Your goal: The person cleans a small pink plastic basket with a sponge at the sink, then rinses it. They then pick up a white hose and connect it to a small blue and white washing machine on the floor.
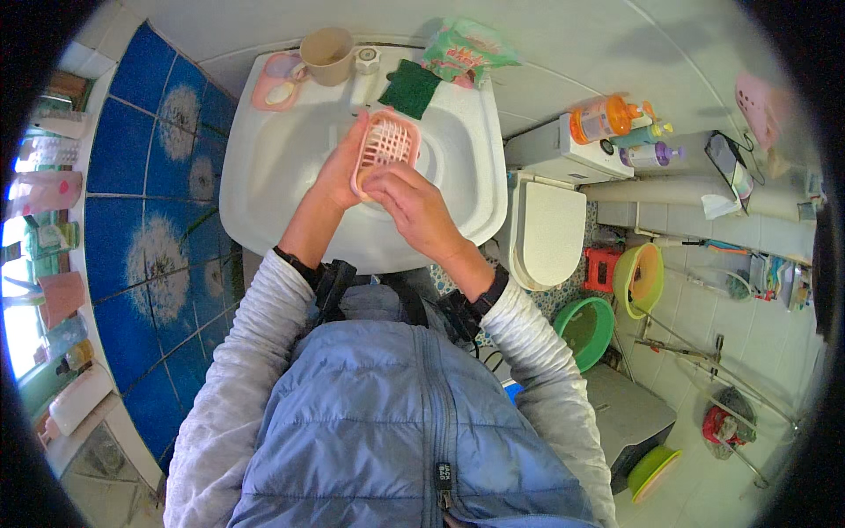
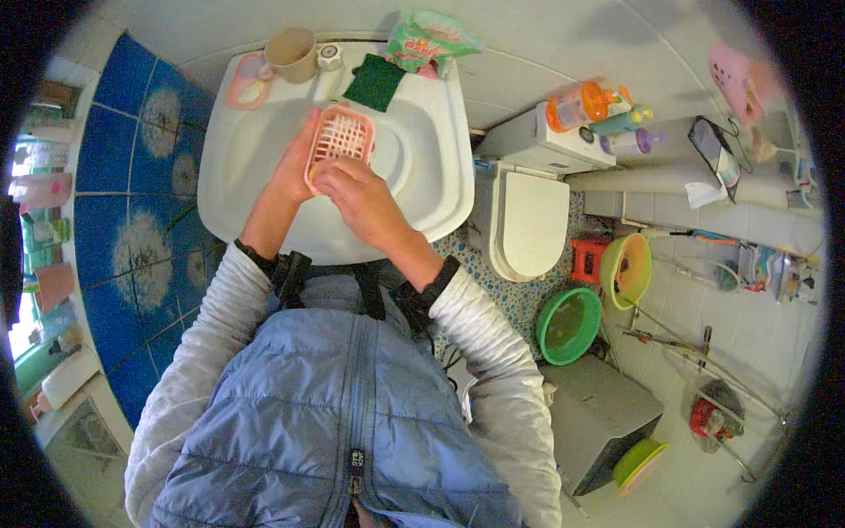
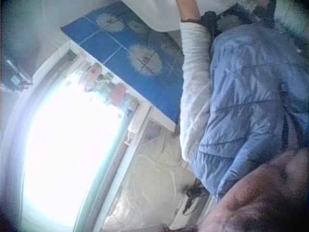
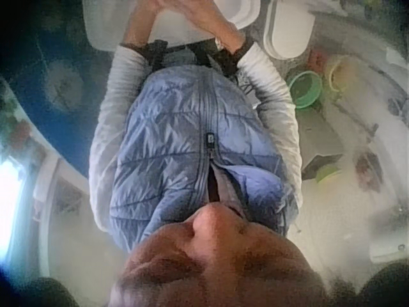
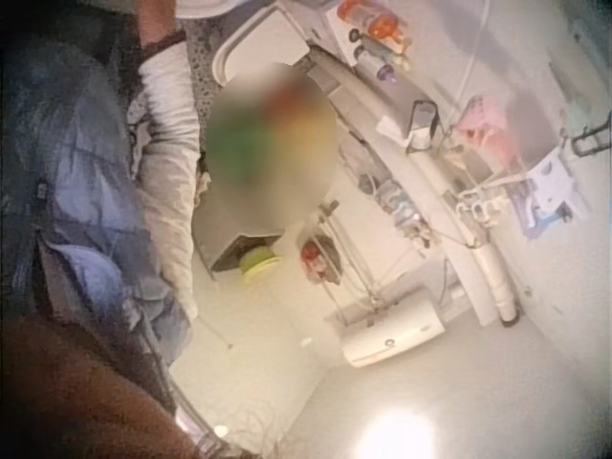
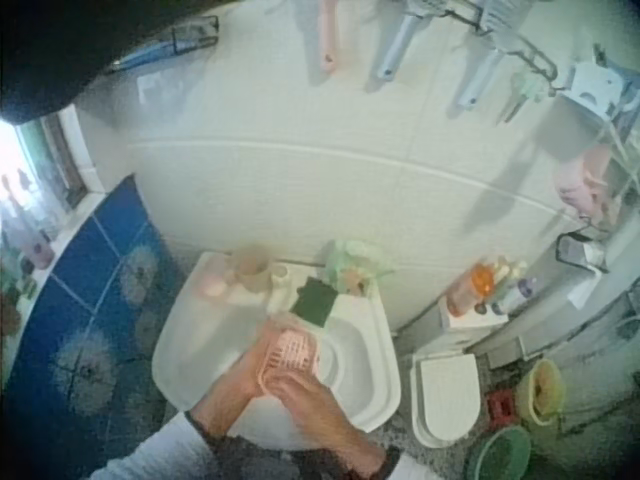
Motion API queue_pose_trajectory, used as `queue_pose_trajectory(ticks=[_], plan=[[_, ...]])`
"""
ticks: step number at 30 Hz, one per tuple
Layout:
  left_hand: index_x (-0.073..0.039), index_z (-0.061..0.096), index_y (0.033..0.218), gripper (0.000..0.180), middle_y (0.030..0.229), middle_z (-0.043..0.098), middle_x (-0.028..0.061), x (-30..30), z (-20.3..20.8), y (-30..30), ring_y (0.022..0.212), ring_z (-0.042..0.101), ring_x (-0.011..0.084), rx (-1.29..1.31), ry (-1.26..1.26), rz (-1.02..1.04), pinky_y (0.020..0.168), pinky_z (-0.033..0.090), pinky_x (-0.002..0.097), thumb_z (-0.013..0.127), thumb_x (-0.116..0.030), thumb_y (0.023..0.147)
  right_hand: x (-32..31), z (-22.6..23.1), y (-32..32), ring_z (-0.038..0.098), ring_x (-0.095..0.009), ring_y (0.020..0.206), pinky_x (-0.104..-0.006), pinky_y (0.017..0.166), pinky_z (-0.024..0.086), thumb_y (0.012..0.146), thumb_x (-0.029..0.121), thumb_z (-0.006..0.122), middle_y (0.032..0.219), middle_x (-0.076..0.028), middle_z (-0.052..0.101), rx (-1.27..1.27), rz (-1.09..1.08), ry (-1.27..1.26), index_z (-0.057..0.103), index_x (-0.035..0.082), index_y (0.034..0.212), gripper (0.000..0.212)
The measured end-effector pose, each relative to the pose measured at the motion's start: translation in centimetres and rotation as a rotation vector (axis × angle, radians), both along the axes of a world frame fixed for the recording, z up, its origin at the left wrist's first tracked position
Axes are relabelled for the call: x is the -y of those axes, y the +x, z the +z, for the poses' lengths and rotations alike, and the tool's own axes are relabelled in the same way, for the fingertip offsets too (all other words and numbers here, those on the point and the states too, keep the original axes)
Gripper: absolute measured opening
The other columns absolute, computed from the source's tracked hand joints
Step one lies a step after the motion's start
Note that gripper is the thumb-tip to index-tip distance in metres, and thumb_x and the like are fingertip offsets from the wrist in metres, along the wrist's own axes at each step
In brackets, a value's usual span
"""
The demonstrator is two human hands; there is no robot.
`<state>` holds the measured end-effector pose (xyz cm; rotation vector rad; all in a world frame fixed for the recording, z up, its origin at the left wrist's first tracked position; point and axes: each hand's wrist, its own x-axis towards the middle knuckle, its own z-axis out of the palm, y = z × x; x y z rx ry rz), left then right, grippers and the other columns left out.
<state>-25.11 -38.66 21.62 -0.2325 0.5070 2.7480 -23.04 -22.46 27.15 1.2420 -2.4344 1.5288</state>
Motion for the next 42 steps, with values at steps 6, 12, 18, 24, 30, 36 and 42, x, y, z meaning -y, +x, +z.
queue_pose_trajectory(ticks=[6,12,18,24,30,36,42], plan=[[-0.009,0.054,0.112,0.052,0.1,0.063,0.0111,7.0,-7.0,1.6,0.085,0.064,0.0249,0.403,-0.294,0.278,0.075,0.056,0.042,0.034,-0.055,0.097,-3.3,-10.7,-1.7,0.061,-0.017,0.082,-0.0286,0.074,0.047,0.091,0.013,0.055,0.086,-0.003,0.063,0.7,-0.378,0.187,0.061,0.004,0.094,0.011],[-0.008,0.053,0.108,0.053,0.093,0.063,0.0073,7.5,-10.3,3.0,0.08,0.064,0.0209,0.348,-0.413,0.257,0.072,0.056,0.0373,0.034,-0.056,0.097,1.1,-17.5,-9.0,0.062,-0.025,0.081,-0.0358,0.075,0.048,0.088,0.018,0.056,0.087,-0.012,0.065,0.346,-0.529,0.088,0.062,0.004,0.096,0.017],[-0.012,0.055,0.109,0.045,0.093,0.063,0.0038,7.5,-10.1,3.0,0.081,0.063,0.0166,0.471,-0.324,0.292,0.072,0.056,0.0347,0.04,-0.052,0.097,5.2,-22.4,-9.4,0.038,-0.032,0.124,-0.0534,0.097,0.032,0.07,0.026,0.073,0.133,-0.008,0.044,-0.207,-0.163,0.848,0.054,0.015,0.123,0.057],[-0.014,0.054,0.108,0.041,0.092,0.061,0.0016,7.1,-9.1,3.4,0.078,0.062,0.0151,0.604,-0.269,0.312,0.069,0.056,0.0341,0.043,-0.051,0.096,7.1,-23.3,-8.8,0.047,-0.036,0.112,-0.0473,0.095,0.039,0.072,0.018,0.07,0.126,-0.015,0.049,-0.315,0.026,0.636,0.054,0.008,0.119,0.051],[-0.012,0.054,0.112,0.05,0.097,0.062,0.0049,7.6,-9.9,2.8,0.083,0.064,0.0183,0.602,-0.355,0.277,0.075,0.057,0.0364,0.041,-0.056,0.095,7.3,-22.1,-10.2,0.056,-0.038,0.099,-0.0455,0.085,0.047,0.081,0.017,0.062,0.113,-0.019,0.057,0.13,-0.215,0.636,0.059,0.003,0.109,0.031],[-0.01,0.054,0.11,0.051,0.096,0.063,0.0069,7.2,-11.1,2.3,0.083,0.064,0.0213,0.547,-0.266,0.303,0.075,0.056,0.0378,0.038,-0.057,0.095,9.2,-15.5,-5.0,0.062,-0.035,0.09,-0.0404,0.077,0.049,0.085,0.012,0.06,0.098,-0.014,0.063,0.848,-0.232,0.086,0.06,0.004,0.098,0.016],[-0.012,0.055,0.108,0.048,0.096,0.063,0.0063,6.4,-9.7,1.5,0.083,0.063,0.0228,0.296,0.133,0.21,0.076,0.053,0.0387,0.04,-0.056,0.095,9.7,-10.9,-0.6,0.037,-0.036,0.13,-0.0511,0.104,0.026,0.079,0.004,0.061,0.137,-0.015,0.042,0.268,-0.05,0.131,0.049,0.011,0.098,0.024]])
